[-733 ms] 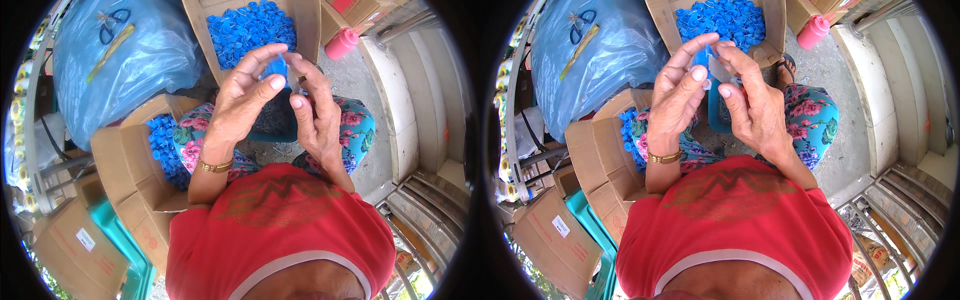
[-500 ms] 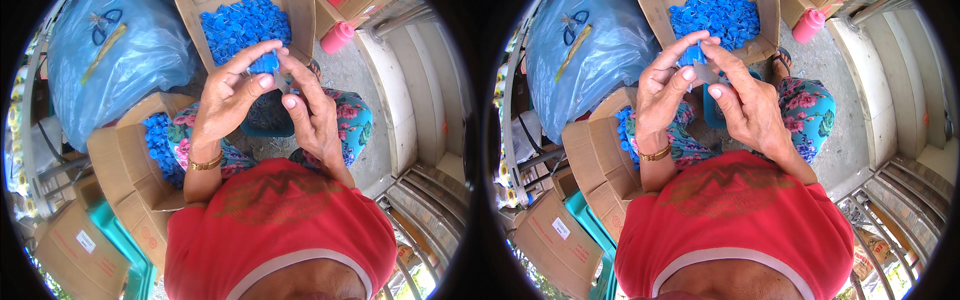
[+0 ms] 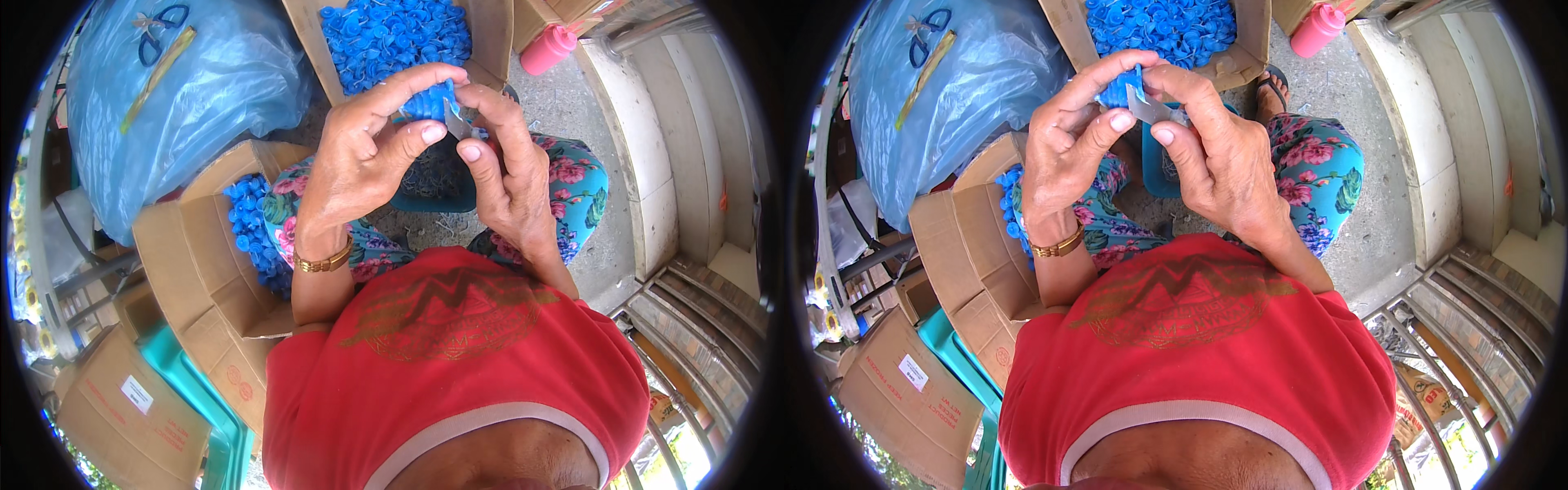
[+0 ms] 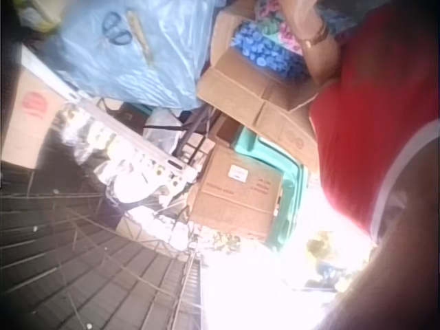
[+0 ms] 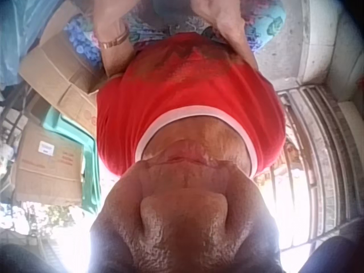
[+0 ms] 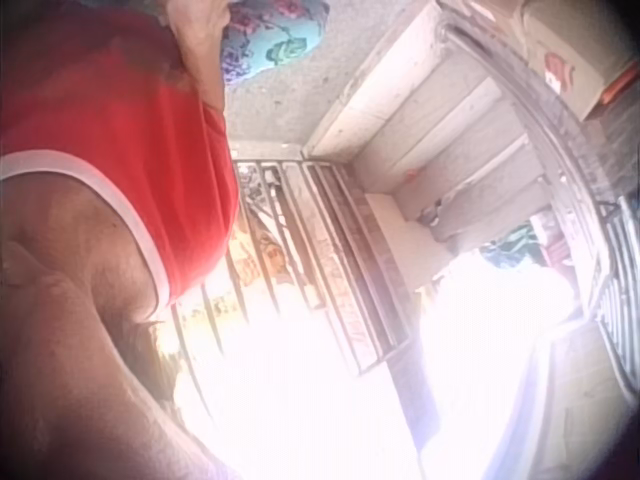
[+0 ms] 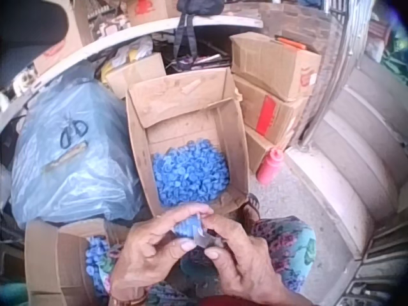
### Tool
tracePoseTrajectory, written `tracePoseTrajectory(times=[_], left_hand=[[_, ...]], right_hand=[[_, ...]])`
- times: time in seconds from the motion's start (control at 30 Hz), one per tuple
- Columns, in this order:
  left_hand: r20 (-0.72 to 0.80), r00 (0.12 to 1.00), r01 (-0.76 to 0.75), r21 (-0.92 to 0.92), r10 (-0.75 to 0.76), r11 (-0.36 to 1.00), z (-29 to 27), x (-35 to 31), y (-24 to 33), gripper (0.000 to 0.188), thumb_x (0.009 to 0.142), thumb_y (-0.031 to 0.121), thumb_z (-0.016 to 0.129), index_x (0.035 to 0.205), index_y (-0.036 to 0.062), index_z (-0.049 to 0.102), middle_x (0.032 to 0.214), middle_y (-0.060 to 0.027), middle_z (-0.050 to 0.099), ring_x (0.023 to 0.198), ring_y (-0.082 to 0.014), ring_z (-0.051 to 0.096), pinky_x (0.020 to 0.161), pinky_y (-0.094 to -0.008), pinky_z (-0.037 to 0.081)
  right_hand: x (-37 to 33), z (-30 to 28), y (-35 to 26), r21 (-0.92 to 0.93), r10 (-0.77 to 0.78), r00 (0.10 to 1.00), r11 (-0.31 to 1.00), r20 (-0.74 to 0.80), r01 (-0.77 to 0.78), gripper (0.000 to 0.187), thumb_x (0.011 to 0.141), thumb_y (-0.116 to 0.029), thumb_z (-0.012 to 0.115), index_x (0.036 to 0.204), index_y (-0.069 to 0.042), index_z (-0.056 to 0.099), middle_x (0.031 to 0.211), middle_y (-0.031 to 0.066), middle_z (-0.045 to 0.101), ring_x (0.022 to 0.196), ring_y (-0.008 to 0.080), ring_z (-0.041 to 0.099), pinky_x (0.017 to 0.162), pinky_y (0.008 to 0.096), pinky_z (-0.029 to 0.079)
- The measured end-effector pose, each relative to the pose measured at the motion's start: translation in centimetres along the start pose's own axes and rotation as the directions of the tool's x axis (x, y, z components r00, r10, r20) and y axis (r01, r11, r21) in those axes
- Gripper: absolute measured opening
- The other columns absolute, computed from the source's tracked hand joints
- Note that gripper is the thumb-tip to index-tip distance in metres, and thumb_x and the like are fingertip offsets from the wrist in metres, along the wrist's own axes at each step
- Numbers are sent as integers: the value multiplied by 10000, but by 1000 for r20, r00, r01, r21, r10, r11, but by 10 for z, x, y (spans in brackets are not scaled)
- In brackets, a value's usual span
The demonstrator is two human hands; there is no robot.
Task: The person sits on the floor and repeatedly picks up small blue plastic pieces from a box. They insert a small metal pin into each piece, then use pliers to crimp the pin, securing it in place. The finished items are placed into a blue container.
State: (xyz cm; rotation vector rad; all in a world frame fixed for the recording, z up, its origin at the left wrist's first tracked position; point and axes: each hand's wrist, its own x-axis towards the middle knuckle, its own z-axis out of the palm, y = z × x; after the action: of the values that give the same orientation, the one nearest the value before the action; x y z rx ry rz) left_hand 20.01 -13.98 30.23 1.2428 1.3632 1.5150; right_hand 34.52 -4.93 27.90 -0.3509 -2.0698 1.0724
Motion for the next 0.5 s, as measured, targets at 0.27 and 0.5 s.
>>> tracePoseTrajectory(times=[0.27,0.5], left_hand=[[66,996,-68,31,66,997,-8,-5,-2,401,846,11,583,1235,-41,502,1229,-121,536,1115,-194,522,903,-303,447],[121,989,-83,27,79,996,-9,-4,-4,411,827,-9,589,1228,-41,508,1237,-135,534,1104,-191,528,874,-299,464]], right_hand=[[0,-14,-2,205,173,962,954,212,-217,285,931,-170,502,1184,-61,432,946,103,598,701,149,585,655,274,463],[-4,-13,0,296,236,949,909,211,-292,295,940,-201,494,1187,-73,397,1007,65,560,653,97,502,631,249,422]])
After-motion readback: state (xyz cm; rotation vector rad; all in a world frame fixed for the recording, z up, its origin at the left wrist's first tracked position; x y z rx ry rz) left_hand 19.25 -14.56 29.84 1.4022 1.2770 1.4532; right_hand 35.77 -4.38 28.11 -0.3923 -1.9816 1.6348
